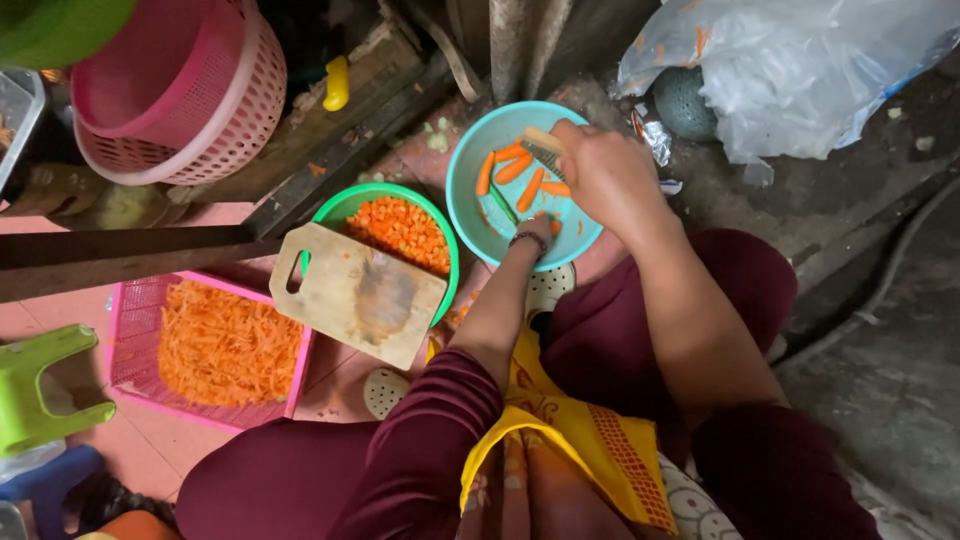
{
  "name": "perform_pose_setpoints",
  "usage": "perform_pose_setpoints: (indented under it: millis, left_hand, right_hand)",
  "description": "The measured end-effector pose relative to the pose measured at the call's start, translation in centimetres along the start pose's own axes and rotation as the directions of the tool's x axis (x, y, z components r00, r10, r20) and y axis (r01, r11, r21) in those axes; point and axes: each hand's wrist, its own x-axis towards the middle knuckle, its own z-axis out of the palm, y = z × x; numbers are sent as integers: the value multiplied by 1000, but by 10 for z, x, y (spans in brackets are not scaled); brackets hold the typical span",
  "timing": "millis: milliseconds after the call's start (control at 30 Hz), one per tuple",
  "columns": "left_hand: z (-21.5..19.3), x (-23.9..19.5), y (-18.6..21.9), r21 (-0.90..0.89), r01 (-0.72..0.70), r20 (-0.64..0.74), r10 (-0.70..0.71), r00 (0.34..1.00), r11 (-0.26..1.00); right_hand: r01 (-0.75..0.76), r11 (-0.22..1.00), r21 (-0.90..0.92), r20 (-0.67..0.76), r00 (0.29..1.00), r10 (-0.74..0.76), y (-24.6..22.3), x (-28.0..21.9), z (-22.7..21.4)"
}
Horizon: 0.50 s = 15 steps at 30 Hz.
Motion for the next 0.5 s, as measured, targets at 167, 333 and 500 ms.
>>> perform_pose_setpoints:
  millis: [167,333,500]
  left_hand:
    - [-53,-63,-29,-351,-204,-221,131,966,914]
    - [-141,-215,-58,-499,-412,-591,48,805,762]
    - [-153,-369,-111,-535,-329,-764,-279,582,778]
  right_hand:
    - [19,1000,-11,-11,1000,-19,0,-3,0]
    - [60,996,-71,-36,997,-62,-4,4,19]
    - [144,988,-61,46,989,-141,-45,26,62]
